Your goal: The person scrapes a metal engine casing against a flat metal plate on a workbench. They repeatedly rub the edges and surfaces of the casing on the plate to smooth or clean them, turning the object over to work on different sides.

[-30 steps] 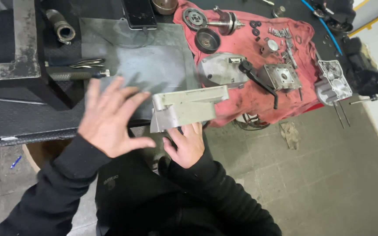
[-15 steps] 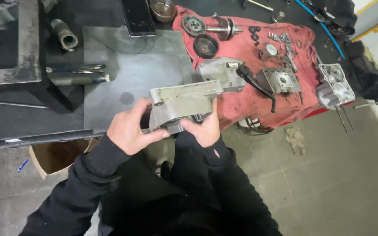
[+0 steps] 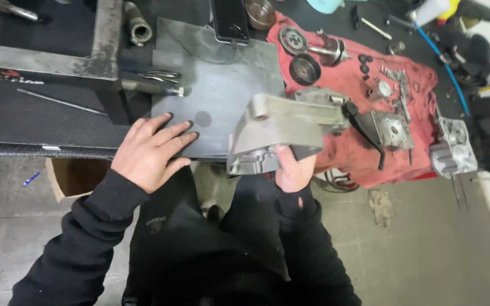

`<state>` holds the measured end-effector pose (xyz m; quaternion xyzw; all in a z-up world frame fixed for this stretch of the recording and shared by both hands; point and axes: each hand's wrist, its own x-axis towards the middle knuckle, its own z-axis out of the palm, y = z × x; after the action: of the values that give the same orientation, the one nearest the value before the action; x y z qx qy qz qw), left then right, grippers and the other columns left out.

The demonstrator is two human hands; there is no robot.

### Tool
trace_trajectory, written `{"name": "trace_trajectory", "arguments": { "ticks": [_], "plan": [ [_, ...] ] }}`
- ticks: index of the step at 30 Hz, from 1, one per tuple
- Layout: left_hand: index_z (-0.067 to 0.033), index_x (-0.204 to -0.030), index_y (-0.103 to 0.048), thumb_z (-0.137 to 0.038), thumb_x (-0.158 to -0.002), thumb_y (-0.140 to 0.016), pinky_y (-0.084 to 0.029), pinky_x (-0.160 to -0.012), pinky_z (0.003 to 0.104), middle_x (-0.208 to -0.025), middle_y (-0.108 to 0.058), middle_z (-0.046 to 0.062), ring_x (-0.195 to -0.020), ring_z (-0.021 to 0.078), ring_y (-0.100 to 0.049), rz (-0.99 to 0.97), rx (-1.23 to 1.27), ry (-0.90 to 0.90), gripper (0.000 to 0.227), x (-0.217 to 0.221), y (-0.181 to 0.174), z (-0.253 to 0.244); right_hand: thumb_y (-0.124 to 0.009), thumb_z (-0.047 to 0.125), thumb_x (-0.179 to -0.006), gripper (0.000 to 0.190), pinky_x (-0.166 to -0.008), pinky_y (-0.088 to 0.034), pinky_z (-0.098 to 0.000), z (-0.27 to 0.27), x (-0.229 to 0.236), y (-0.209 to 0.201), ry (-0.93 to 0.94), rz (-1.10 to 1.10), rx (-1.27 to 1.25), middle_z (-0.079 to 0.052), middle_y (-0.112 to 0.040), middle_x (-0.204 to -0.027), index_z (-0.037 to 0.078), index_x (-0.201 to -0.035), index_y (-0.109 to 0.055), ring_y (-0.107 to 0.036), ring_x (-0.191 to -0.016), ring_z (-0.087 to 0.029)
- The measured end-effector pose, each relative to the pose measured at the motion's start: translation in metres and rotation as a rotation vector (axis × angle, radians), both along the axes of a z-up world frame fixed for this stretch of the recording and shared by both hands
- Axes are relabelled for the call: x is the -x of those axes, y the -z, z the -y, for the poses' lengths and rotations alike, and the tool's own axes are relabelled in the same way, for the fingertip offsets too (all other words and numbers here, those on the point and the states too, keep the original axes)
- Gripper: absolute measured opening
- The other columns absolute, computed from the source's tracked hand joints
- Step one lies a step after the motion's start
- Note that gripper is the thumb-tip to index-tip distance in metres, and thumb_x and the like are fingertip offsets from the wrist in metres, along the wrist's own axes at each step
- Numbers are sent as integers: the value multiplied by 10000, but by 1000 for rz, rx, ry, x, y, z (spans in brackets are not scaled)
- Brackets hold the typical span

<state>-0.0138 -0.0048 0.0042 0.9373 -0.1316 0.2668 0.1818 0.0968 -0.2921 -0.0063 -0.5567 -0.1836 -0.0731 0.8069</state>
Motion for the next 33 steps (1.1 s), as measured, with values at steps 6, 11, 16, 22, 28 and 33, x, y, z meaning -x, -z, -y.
{"name": "trace_trajectory", "arguments": {
  "ticks": [6,11,16,22,28,33],
  "plan": [
    [-132,-1236,-700,-314,-826,-769,-418,-1089,489,-1343,-672,39,-1316,329,-541,-3,158,58,454,3,7,-6,-705,-44,-876,569,-1110,-466,-377,-33,10,8,-68,76,210,-102,-638,-1336,-35,-1420,-536,-607,-1244,-229],
    [-80,-1252,-705,-289,-815,-765,-412,-1098,493,-1341,-679,55,-1304,322,-555,8,193,57,488,1,4,-8,-709,-15,-932,443,-1064,-480,-338,-54,14,-2,-67,101,239,-78,-654,-1281,-6,-1354,-574,-617,-1185,-187],
    [-69,-1219,-713,-284,-843,-761,-422,-1079,482,-1348,-677,63,-1297,317,-568,-10,191,48,436,4,8,-6,-715,-11,-929,420,-1020,-494,-332,-58,18,-5,-34,103,307,-72,-662,-1236,1,-1328,-585,-629,-1128,-181],
    [-89,-1257,-714,-284,-858,-756,-434,-1069,458,-1341,-684,62,-1285,308,-576,-11,207,60,446,3,6,-7,-719,-9,-894,462,-1030,-496,-337,-53,12,3,-35,66,249,-71,-656,-1251,7,-1335,-583,-627,-1145,-185],
    [-111,-1253,-714,-299,-867,-733,-403,-1108,486,-1351,-679,54,-1316,291,-563,-20,160,32,430,4,7,-5,-809,-17,-784,560,-1035,-490,-370,-49,19,-11,56,318,533,-95,-598,-1252,-3,-1292,-574,-613,-1139,-226],
    [-111,-1264,-706,-313,-888,-709,-386,-1128,502,-1374,-664,39,-1334,291,-553,-38,127,34,427,4,8,-5,-826,40,-817,489,-991,-535,-391,-45,22,-22,-72,215,604,-102,-700,-1171,19,-1263,-626,-670,-1079,-252]
  ]
}}
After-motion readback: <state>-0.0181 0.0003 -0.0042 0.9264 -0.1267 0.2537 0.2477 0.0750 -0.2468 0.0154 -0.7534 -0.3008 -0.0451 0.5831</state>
